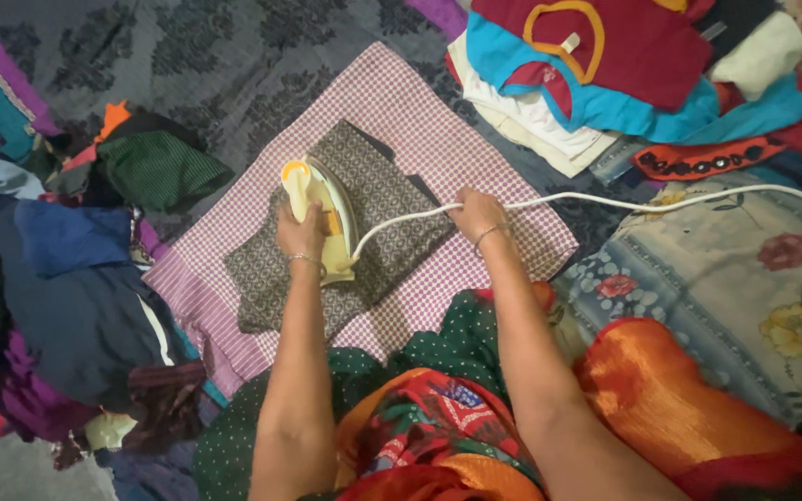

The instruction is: The person irons a red t-shirt and then a patterned dark shirt on a checkered cloth laid on the floor. They use a handheld electric iron to smooth the garments, adjusting the fabric with their hands between passes.

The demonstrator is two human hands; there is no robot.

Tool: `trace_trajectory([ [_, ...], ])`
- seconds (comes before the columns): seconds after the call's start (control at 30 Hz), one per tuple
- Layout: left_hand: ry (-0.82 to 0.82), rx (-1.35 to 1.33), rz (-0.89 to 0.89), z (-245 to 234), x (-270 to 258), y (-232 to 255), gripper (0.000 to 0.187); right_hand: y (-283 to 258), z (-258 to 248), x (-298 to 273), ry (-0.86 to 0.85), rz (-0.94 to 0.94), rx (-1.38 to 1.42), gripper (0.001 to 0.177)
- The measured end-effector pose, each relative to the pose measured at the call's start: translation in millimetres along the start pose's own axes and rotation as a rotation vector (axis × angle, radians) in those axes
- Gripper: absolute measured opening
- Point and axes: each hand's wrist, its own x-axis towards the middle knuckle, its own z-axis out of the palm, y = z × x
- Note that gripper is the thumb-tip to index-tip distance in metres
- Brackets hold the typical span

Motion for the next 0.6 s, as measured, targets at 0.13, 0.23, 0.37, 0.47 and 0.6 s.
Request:
trace_trajectory([
  [0.13,-0.046,-0.088,0.076,-1,-3,-26,0.037,0,-4,-1,-0.001,-0.016,0.029,0.032],
  [0.23,-0.116,-0.229,0.068,-8,-13,-39,0.03,-2,-7,-3,0.002,-0.033,0.031,0.029],
  [0.37,-0.121,-0.266,-0.052,-19,-33,-30,0.03,-5,-9,-6,-0.029,-0.009,0.047,0.029],
  [0.47,-0.076,-0.225,-0.054,-21,-43,-16,0.032,-3,-11,-6,-0.035,-0.034,0.043,0.027],
  [0.6,-0.128,-0.17,-0.053,-12,-50,-5,0.031,1,-12,-2,-0.046,-0.028,0.043,0.026],
])
